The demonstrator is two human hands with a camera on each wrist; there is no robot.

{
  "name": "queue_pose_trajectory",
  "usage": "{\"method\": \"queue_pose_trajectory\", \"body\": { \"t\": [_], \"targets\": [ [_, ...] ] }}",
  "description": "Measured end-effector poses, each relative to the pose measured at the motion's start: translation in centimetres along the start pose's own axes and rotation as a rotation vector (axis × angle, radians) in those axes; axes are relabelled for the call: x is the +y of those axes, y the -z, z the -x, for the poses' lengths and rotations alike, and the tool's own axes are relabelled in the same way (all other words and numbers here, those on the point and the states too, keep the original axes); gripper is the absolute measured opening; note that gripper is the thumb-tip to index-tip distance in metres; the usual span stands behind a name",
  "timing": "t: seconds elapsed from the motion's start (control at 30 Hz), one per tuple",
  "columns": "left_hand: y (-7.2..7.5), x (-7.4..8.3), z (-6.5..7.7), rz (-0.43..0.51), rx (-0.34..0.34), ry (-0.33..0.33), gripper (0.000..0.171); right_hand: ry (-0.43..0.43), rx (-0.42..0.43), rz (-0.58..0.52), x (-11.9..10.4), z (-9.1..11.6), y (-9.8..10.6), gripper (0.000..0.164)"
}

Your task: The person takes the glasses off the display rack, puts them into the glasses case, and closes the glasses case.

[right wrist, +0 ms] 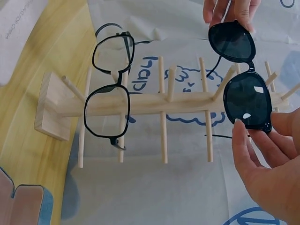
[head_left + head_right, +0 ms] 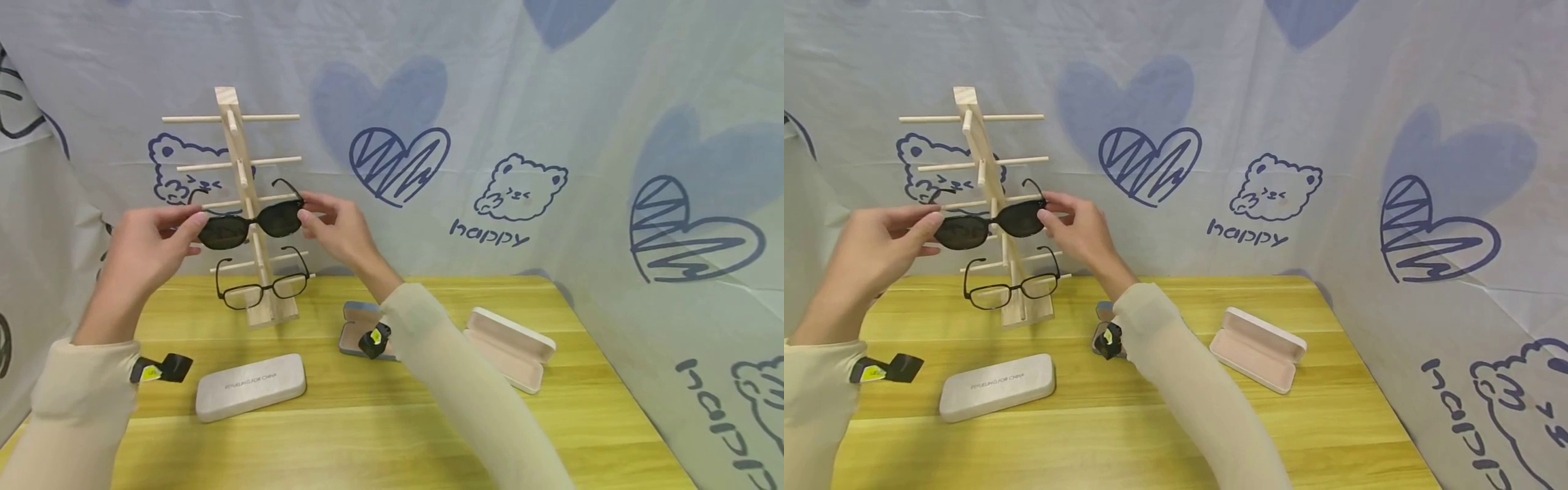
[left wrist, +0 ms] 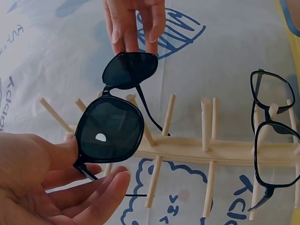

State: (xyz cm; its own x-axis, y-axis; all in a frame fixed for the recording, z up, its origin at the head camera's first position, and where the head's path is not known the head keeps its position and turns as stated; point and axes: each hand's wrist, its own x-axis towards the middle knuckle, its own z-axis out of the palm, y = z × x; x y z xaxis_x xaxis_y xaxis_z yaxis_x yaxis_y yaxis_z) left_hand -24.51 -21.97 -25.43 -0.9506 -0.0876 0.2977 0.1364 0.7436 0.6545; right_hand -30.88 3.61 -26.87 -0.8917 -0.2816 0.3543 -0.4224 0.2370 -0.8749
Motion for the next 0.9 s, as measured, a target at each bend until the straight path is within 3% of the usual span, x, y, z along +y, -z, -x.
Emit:
{"method": "queue_pose_trajectory", "body": {
  "t": [0.2,0.53,0.9],
  "targets": [
    [0.3,0.4,1.1,0.043,-0.010,-0.015,0.062,0.022,0.011,0.007,-0.4,0.7,0.2,0.042],
    [0.4,1.4,3.2,0.015,-0.013,-0.019,0.056,0.041,0.020,-0.024,-0.8,2.6,1.1,0.044],
    [-0.2,2.6,4.9,0.040,-0.086,0.001,0.054,0.032,0.036,0.032,-0.5,5.1,2.3,0.049]
  ]
}}
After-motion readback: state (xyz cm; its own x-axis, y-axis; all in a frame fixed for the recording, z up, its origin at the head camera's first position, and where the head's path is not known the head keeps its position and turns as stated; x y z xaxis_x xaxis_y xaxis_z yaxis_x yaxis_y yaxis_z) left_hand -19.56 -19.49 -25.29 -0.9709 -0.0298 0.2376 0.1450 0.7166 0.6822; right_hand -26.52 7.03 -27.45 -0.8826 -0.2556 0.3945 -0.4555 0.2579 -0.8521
